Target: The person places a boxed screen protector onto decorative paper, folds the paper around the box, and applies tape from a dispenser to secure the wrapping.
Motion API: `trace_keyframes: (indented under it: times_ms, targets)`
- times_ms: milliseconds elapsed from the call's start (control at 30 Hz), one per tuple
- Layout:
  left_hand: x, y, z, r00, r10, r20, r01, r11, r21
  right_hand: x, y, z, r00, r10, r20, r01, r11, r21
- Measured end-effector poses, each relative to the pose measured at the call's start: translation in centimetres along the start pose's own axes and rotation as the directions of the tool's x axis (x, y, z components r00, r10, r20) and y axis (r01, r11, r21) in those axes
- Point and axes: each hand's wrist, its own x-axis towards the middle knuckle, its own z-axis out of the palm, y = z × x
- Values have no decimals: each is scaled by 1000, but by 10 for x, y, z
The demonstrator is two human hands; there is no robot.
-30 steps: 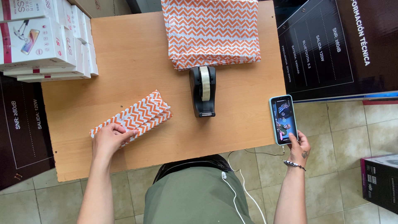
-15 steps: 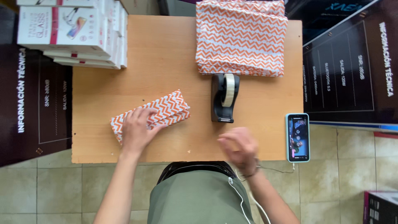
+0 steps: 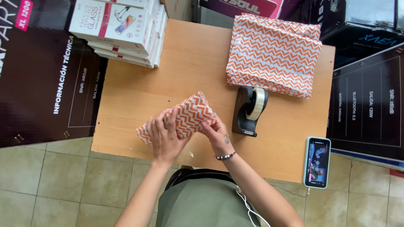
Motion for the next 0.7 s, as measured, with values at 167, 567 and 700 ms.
trace_keyframes:
  times_ms: [167,567,700]
  targets:
    - [-15,28,-40,993,-95,-67,65,931,-358,-27,-102,18,931,-217,292,302,910,-285]
    - [27,74,-130,992,-124,35,108,649,-753,-90,-206,60,605,-361,710,772,483,-413]
    - [13,69,-135,995,-98,27,83,634,-769,-99,-225,66,535,-230,813,807,424,-411]
